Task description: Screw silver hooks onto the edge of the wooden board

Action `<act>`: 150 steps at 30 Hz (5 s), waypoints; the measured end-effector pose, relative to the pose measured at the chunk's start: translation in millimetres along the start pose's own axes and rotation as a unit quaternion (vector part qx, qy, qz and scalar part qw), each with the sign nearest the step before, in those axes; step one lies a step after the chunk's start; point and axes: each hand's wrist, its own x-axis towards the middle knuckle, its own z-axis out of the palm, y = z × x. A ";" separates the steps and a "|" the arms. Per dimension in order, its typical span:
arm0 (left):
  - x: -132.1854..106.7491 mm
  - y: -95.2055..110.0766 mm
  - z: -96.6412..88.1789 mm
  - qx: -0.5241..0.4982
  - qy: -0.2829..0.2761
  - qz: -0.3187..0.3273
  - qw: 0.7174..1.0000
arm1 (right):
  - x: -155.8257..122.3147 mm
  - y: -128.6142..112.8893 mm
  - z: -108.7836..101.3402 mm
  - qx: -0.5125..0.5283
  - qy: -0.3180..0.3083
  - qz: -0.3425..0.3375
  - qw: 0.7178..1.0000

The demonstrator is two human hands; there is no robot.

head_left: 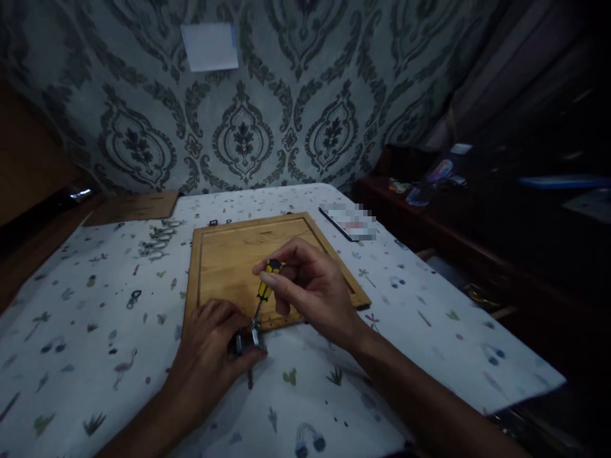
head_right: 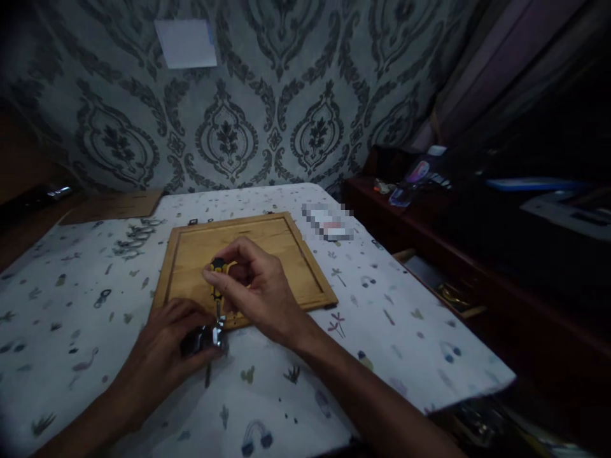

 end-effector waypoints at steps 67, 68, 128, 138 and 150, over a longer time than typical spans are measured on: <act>-2.0 -2.4 0.3 0.027 0.017 0.024 0.999 | -2.5 5.2 2.6 -0.058 -0.019 -0.066 0.996; -1.9 -2.3 0.3 0.028 0.016 0.024 0.999 | -3.3 4.9 3.1 -0.059 -0.004 -0.072 0.996; -1.9 -0.1 -2.2 0.032 0.007 0.020 0.999 | -18.1 4.0 -0.3 -0.116 -0.012 -0.093 0.989; -2.0 0.5 -2.5 0.034 0.004 0.016 0.999 | -16.7 3.3 -3.2 -0.101 -0.032 -0.073 0.992; -2.8 -1.0 -1.4 0.024 0.008 0.016 1.000 | -13.8 3.4 -3.7 -0.067 -0.006 -0.077 0.995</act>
